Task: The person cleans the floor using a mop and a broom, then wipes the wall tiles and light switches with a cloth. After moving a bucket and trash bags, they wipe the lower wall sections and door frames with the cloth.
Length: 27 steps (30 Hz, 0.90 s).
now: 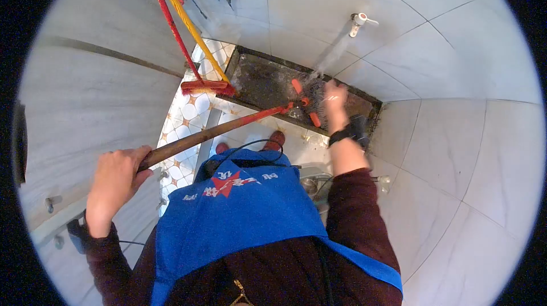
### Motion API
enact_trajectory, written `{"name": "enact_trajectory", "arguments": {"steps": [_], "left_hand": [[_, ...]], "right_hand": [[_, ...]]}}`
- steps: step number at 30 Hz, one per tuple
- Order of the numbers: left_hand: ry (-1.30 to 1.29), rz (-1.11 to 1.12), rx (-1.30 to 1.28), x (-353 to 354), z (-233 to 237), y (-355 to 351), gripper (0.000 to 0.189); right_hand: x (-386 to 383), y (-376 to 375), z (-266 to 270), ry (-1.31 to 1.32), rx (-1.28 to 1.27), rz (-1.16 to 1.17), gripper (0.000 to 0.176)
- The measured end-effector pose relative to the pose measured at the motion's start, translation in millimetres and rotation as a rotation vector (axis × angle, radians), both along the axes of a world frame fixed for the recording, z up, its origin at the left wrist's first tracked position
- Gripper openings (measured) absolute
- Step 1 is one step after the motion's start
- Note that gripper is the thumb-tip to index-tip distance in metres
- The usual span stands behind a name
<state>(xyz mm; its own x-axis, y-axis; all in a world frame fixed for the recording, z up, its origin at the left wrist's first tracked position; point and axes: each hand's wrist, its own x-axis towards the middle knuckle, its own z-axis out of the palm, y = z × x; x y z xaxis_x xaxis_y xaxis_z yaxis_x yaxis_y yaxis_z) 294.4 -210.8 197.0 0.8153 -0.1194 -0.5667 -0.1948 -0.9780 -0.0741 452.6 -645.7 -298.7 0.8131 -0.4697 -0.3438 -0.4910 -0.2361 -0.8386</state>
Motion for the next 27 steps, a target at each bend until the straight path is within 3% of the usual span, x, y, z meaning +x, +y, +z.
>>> {"name": "enact_trajectory", "arguments": {"steps": [1,2,3,6,12,13,16,17,19,20,21,24,25,27], "left_hand": [[-0.017,-0.039,-0.029,-1.0,6.4,-0.3,0.033],[-0.035,-0.083,-0.058,-2.2,13.3,0.2,0.033],[-0.041,-0.105,-0.045,-4.9,20.8,2.2,0.034],[-0.055,-0.09,-0.025,-17.1,50.7,11.6,0.037],[-0.208,-0.109,-0.16,-57.7,74.5,108.3,0.038],[-0.179,0.007,-0.272,-64.6,72.2,128.6,0.041],[-0.223,0.053,-0.394,-87.7,66.2,190.3,0.048],[-0.102,0.249,-0.323,-92.8,81.6,198.3,0.053],[-0.167,0.304,-0.338,-116.5,88.0,235.6,0.053],[-0.231,0.348,-0.344,-126.6,91.5,253.7,0.053],[-0.162,0.539,-0.428,-128.1,97.9,258.8,0.048],[-0.173,0.407,-0.382,-127.0,98.4,256.4,0.046],[-0.183,0.172,-0.364,-115.8,89.2,248.1,0.043],[-0.138,0.121,-0.506,-86.2,45.4,211.4,0.036]], "right_hand": [[-49.9,36.1,-12.9,0.178,0.766,0.05,0.035],[-88.0,92.6,52.2,0.326,0.717,0.01,0.065],[-111.1,119.2,-8.1,0.253,1.251,0.032,0.071],[-122.5,208.9,37.8,0.372,1.22,-0.191,0.048],[-112.5,281.6,83.2,0.231,1.159,-0.229,0.01],[-113.5,290.3,110.5,0.221,1.156,-0.24,0.01],[-118.8,322.7,222.7,0.368,1.181,-0.674,0.006],[-123.5,330.2,233.1,0.364,1.173,-0.672,0.006],[-137.6,344.7,242.3,0.335,1.194,-0.47,0.008],[-142.6,351.9,240.2,0.337,1.193,-0.481,0.008],[-146.8,358.8,236.7,0.329,1.228,-0.432,0.01],[-154.1,364.2,225.4,0.256,1.236,-0.309,0.016],[-153.9,359.9,225.4,0.239,1.199,-0.255,0.017],[-157.9,355.6,218.8,0.216,1.157,-0.207,0.02]]}}
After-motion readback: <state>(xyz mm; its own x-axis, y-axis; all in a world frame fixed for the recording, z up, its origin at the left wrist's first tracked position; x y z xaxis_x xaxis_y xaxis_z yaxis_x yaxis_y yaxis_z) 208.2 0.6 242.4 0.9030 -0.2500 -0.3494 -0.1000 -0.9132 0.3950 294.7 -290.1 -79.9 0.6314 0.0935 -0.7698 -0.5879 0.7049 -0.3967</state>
